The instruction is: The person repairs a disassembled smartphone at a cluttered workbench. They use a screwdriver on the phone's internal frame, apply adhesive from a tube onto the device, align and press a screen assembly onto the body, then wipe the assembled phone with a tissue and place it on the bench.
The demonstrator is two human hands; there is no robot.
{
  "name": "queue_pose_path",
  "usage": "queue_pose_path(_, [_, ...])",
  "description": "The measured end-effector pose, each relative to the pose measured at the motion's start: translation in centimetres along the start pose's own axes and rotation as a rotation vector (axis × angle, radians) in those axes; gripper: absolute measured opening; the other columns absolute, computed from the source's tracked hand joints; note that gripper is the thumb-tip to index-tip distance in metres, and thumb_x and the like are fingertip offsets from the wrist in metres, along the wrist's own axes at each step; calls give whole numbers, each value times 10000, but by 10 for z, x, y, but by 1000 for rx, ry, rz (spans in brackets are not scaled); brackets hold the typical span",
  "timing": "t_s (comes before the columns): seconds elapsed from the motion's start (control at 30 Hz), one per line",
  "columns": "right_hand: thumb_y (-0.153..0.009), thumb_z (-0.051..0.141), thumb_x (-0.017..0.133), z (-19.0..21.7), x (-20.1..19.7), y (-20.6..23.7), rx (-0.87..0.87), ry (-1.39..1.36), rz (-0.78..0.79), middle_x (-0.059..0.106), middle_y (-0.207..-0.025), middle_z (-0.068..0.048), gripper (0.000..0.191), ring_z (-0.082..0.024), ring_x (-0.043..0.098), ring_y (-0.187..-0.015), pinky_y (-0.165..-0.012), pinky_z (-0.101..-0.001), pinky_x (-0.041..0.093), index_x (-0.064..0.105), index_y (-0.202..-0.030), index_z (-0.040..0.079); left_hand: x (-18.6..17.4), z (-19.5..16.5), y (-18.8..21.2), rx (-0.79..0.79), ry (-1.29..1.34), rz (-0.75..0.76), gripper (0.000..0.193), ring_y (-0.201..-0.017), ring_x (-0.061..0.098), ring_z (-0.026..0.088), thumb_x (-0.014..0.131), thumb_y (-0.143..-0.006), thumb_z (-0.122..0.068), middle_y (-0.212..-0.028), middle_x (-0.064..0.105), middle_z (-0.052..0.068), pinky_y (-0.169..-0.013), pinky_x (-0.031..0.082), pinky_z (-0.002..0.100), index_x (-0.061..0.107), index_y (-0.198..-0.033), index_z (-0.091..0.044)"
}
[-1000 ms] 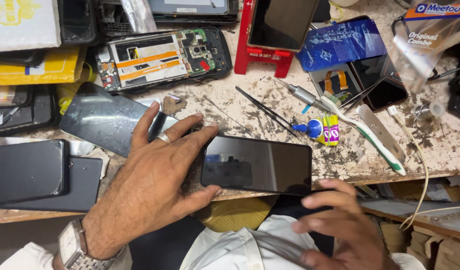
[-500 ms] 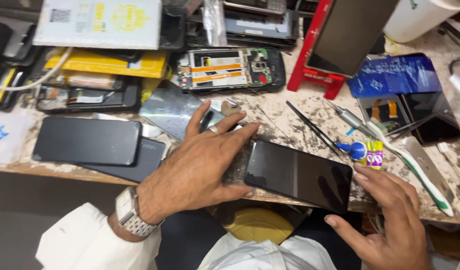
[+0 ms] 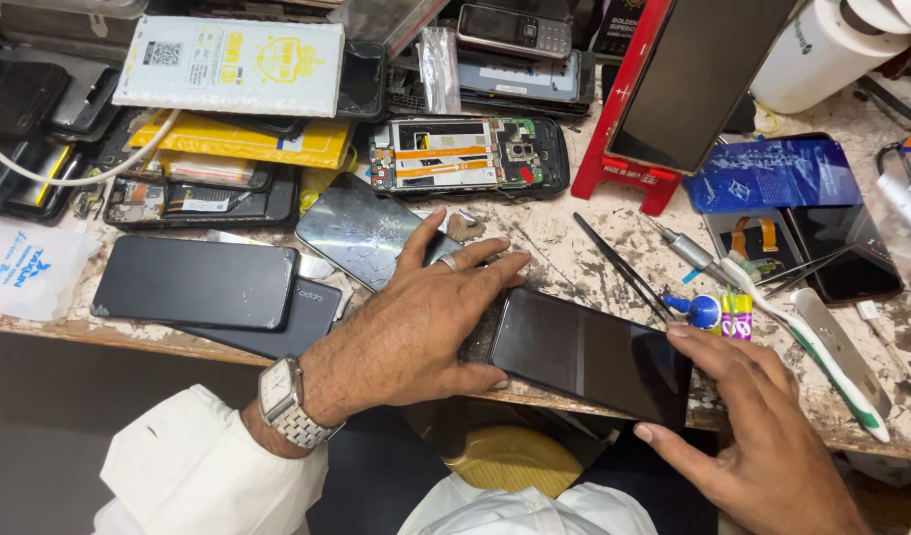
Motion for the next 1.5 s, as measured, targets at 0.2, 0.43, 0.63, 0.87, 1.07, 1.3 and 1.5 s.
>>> queue_pose_path(0.2, [-625,381,901,8,-9,-1,-65,-113,-155,603,-1405,-133,937,-310,540,-1325,-1084,-451,469,498,-1416,80,2,-1,5,48,44,-52,1039,-1454,426,305,884,-697,-345,-1376,613,172,-1241,78,596,334,-1482,56])
queue_pose_path(0.43, [-603,331,904,20,-14,2,-127,-124,-286,613,-1381,-140,929,-331,560,-1331,-1119,-466,454,461,-1375,70,5,-3,10,-2,153,-64,1041,-1337,544,293,880,-740,-317,-1430,577,193,-1141,245,508,304,-1540,17])
queue_pose_path(0.63, [-611,225,915,20,-15,5,-142,-303,-343,598,-1382,-197,911,-315,581,-1335,-1123,-441,488,434,-1370,81,1,-4,12,-41,330,-24,1010,-1246,626,251,844,-781,-281,-1434,570,153,-1091,412,430,284,-1582,-21])
queue_pose_path(0.87, [-601,225,914,18,-17,8,-164,-312,-415,601,-1361,-233,935,-329,619,-1282,-1093,-450,510,403,-1370,80,2,-5,14,-138,847,-36,860,-1098,632,147,754,-810,-80,-1533,456,118,-970,571,322,365,-1576,-40])
queue_pose_path(1.07, [-595,211,908,22,-21,11,-145,-319,-436,590,-1356,-264,931,-347,615,-1284,-1075,-458,530,403,-1367,87,7,-6,13,-223,1023,-10,805,-966,614,95,678,-836,-12,-1357,583,93,-898,577,282,383,-1584,-44])
queue_pose_path(1.3, [-588,213,907,27,-25,14,-147,-229,-441,592,-1334,-271,927,-354,620,-1264,-1054,-463,537,393,-1350,86,11,-3,15,-336,1048,-110,592,-910,619,42,623,-909,-55,-1276,607,77,-806,550,217,502,-1489,-53])
queue_pose_path(1.5, [-583,211,908,34,-26,18,-155,-173,-457,597,-1323,-273,916,-364,623,-1249,-1042,-475,529,397,-1333,90,15,1,13,-383,995,-249,389,-896,603,43,659,-939,-92,-1076,671,48,-798,542,215,646,-1322,-28])
Point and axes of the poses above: each hand's wrist, its own y-axis away from the middle knuckle, its own x-axis out of the palm, z = x × y, the point moved 6 cm from there along -y, towards the middle knuckle
